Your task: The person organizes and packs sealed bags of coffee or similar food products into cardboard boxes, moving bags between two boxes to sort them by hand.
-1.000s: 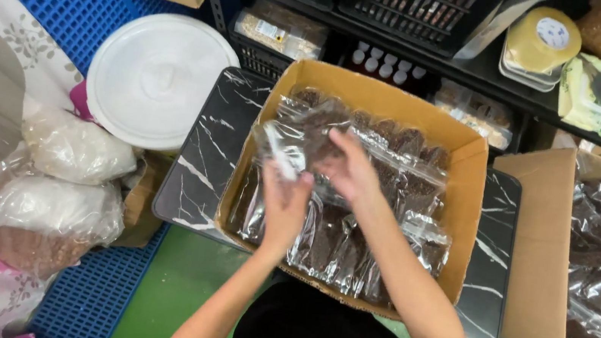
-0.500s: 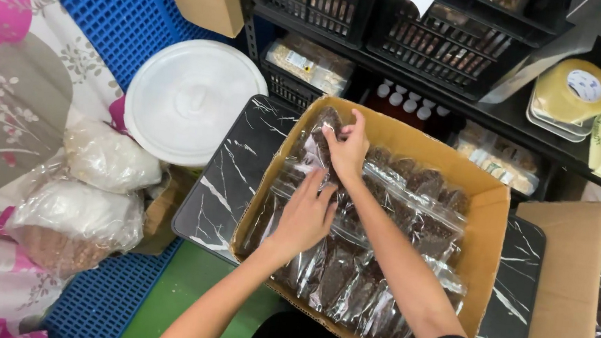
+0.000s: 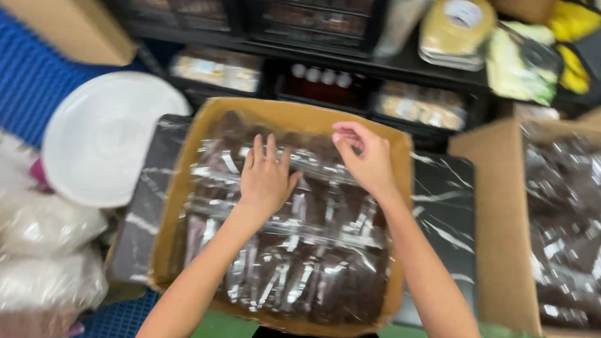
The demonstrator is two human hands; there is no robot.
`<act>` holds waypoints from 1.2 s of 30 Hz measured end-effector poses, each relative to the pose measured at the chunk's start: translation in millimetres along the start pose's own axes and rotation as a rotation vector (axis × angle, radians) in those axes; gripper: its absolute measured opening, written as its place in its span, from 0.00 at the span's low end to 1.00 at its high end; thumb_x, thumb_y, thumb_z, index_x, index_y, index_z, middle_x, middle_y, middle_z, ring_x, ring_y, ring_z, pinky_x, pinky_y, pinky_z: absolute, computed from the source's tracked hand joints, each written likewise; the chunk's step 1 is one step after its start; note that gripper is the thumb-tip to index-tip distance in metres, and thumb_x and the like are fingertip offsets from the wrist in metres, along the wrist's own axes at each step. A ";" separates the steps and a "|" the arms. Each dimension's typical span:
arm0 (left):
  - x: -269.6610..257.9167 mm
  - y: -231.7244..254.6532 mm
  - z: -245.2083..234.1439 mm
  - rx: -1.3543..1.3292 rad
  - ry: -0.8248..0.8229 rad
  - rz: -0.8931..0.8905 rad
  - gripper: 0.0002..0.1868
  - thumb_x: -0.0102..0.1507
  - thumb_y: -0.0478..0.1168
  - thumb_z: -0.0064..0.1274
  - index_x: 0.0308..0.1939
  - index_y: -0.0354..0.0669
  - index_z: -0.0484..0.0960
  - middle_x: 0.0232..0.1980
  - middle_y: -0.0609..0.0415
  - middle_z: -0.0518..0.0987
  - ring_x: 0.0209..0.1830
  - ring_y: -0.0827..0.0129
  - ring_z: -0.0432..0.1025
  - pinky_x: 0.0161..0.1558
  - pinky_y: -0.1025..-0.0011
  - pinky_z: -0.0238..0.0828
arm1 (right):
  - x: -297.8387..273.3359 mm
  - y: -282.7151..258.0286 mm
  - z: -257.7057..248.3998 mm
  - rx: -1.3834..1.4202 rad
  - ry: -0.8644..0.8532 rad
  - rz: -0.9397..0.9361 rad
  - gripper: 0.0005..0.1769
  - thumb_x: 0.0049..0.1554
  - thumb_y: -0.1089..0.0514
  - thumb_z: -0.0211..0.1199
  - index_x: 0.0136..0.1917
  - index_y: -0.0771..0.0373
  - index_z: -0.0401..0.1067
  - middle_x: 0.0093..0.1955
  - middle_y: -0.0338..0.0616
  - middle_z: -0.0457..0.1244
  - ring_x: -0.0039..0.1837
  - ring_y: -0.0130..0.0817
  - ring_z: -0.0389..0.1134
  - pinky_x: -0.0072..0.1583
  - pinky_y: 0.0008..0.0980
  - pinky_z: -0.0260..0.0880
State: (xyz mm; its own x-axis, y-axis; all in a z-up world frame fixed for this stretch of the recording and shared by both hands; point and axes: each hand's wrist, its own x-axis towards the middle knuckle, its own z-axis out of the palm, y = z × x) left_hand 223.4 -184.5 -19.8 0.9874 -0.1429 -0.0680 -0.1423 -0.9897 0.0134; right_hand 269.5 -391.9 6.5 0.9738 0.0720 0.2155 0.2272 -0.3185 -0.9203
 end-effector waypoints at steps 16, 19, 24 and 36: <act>68.4 488.7 130.4 -0.578 -0.121 1.108 0.17 0.63 0.42 0.54 0.55 0.44 0.80 0.62 0.43 0.72 0.70 0.48 0.65 0.63 0.56 0.68 | -255.5 267.8 -435.6 -1.266 -0.205 0.655 0.39 0.46 0.50 0.69 0.72 0.47 0.67 0.76 0.47 0.58 0.80 0.53 0.52 0.72 0.69 0.52; 92.6 565.5 167.7 -0.281 -0.252 1.117 0.28 0.56 0.40 0.62 0.60 0.44 0.77 0.61 0.43 0.73 0.65 0.50 0.68 0.61 0.54 0.71 | -296.9 281.2 -456.6 -1.485 -0.408 0.577 0.36 0.57 0.57 0.60 0.77 0.42 0.61 0.72 0.42 0.63 0.83 0.45 0.51 0.75 0.68 0.43; 100.3 619.5 188.7 0.278 -0.614 1.232 0.62 0.48 0.39 0.74 0.78 0.57 0.48 0.80 0.46 0.54 0.81 0.53 0.45 0.75 0.42 0.40 | -305.3 308.7 -462.3 -1.407 -0.384 0.635 0.33 0.54 0.58 0.64 0.74 0.48 0.67 0.66 0.45 0.66 0.71 0.45 0.62 0.65 0.72 0.58; 82.4 636.5 171.0 0.542 -0.582 1.296 0.52 0.46 0.41 0.74 0.72 0.56 0.65 0.73 0.47 0.65 0.75 0.58 0.55 0.75 0.43 0.34 | -311.6 378.7 -460.1 -1.299 -0.551 0.668 0.62 0.29 0.46 0.85 0.74 0.53 0.60 0.72 0.43 0.59 0.74 0.41 0.56 0.65 0.76 0.55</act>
State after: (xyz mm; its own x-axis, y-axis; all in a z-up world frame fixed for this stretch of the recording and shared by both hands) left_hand 202.3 -826.9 -187.4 0.0193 -0.7410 -0.6712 -0.9986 -0.0470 0.0233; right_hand 51.0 -969.8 -259.0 0.8404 -0.1783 -0.5118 -0.1051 -0.9800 0.1690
